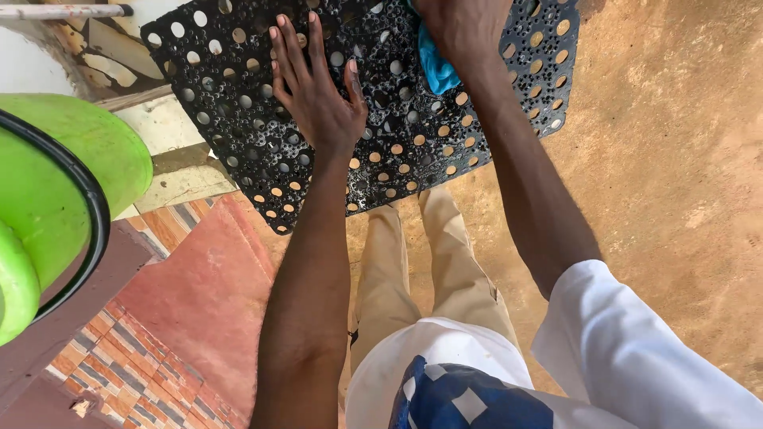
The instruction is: Cleaning a rubber mat using a cloth and soapy water.
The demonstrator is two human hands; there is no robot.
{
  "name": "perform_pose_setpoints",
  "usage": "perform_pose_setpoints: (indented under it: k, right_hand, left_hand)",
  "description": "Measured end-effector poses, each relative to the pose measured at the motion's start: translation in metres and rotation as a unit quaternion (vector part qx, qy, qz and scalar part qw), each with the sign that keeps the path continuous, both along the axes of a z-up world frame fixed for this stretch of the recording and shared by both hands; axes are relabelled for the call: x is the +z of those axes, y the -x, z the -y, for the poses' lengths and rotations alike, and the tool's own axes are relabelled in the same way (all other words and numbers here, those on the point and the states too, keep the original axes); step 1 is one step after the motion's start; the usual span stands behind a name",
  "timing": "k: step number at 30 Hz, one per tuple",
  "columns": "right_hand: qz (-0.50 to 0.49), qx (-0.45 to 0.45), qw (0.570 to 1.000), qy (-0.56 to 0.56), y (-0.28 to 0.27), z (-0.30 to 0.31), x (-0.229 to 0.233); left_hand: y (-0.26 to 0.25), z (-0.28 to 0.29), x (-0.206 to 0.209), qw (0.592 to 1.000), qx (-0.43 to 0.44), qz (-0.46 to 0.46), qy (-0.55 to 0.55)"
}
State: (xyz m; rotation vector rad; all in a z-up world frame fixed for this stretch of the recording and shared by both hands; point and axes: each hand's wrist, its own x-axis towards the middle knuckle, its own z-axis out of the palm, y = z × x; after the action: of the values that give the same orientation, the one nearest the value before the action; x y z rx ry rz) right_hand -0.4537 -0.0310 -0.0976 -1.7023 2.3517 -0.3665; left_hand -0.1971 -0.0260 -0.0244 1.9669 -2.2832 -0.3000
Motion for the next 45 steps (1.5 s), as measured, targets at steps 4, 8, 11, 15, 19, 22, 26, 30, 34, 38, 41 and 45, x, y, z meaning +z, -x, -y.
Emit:
perform_pose_setpoints:
  k: [4, 8, 11, 15, 19, 22, 26, 30, 34, 38, 41, 45]
  right_hand:
    - [0.086, 0.084, 0.987, 0.108, -0.048, -0.041, 0.123]
    - [0.204, 0.011, 0.979, 0.015, -0.064, -0.115, 0.165]
    - [0.199, 0.004, 0.979, 0.034, -0.074, -0.157, 0.147]
    - [0.176, -0.001, 0.982, 0.068, -0.058, -0.114, 0.124]
    - [0.086, -0.006, 0.986, 0.143, -0.024, -0.043, 0.087]
    - [0.069, 0.017, 0.980, 0.185, -0.016, -0.016, 0.087]
    - [0.132, -0.020, 0.979, 0.155, -0.033, -0.040, 0.121]
    - [0.134, -0.044, 0.989, 0.056, -0.052, -0.100, 0.145]
    - [0.142, -0.034, 0.988, 0.051, -0.059, -0.118, 0.147]
    - [0.133, -0.050, 0.981, 0.134, -0.033, -0.063, 0.139]
    - [0.085, -0.029, 0.971, 0.220, 0.003, 0.006, 0.119]
    - [0.027, -0.019, 0.974, 0.222, 0.024, 0.063, 0.091]
  left_hand:
    - [-0.001, 0.000, 0.003, 1.000, 0.010, 0.011, -0.008]
    - [0.000, 0.002, 0.005, 1.000, 0.007, 0.002, -0.027]
    - [0.000, 0.007, 0.013, 0.999, 0.016, 0.002, -0.046]
    - [0.000, 0.008, 0.008, 0.999, 0.014, 0.010, -0.045]
    - [-0.003, 0.004, 0.009, 0.999, 0.018, -0.012, -0.034]
    - [0.001, 0.007, 0.010, 0.999, 0.024, -0.010, -0.034]
    - [0.001, 0.009, 0.017, 0.998, 0.021, -0.003, -0.050]
    - [0.004, 0.008, 0.018, 0.998, 0.028, -0.013, -0.046]
    - [0.001, 0.012, 0.024, 0.998, 0.033, -0.017, -0.048]
    - [0.002, 0.012, 0.024, 0.997, 0.032, -0.027, -0.060]
    - [0.001, 0.010, 0.021, 0.998, 0.031, -0.036, -0.040]
    - [0.005, 0.011, 0.025, 0.998, 0.022, -0.037, -0.049]
